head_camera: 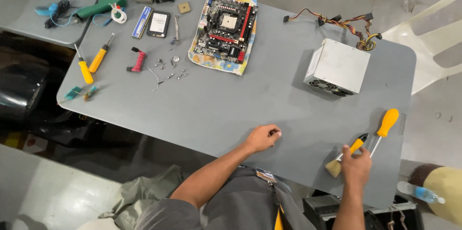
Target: Cleaning a CPU heatsink and inspecting a power supply unit using a brush and a screwdriver on a repair bench.
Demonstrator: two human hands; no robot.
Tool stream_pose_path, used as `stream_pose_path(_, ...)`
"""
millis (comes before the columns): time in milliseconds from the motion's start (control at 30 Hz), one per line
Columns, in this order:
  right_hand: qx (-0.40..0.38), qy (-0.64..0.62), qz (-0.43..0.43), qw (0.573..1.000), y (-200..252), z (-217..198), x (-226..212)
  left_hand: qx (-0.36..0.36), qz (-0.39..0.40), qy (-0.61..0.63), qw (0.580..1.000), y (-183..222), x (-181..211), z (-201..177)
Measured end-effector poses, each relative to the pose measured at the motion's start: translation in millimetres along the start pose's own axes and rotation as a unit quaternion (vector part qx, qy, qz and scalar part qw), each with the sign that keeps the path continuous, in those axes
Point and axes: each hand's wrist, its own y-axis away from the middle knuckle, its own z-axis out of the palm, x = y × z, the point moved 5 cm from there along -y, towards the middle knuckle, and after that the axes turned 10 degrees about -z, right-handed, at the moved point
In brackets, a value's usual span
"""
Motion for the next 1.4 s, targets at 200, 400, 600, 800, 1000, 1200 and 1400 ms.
stream_pose_path(200,0.089,-0.002,0.043,0.995,-21,35,8,0.051,0.019,0.133,0.990,-13,-32,5)
stream_pose_path(400,-0.042,-0.051,0.060,0.996,-15,48,3,0.180,0.046,0.287,0.940,13,-37,-107)
stream_pose_path(600,-0.145,-0.042,0.024,0.988,65,80,-71,0.353,0.059,0.214,0.909,20,-41,-319)
stream_pose_path(800,-0.100,-0.104,0.144,0.979,57,92,-70,0.436,-0.060,0.034,0.897,-37,-59,-519)
stream_pose_path(1000,-0.069,-0.196,0.187,0.960,46,97,-63,0.440,-0.095,-0.316,0.835,-114,-40,-639)
stream_pose_path(1200,-0.056,-0.198,0.260,0.943,48,91,-77,0.238,-0.179,-0.392,0.871,-158,-20,-671)
stream_pose_path(1400,-0.054,-0.195,0.288,0.936,41,96,-63,0.247,-0.189,-0.447,0.839,-176,-32,-688)
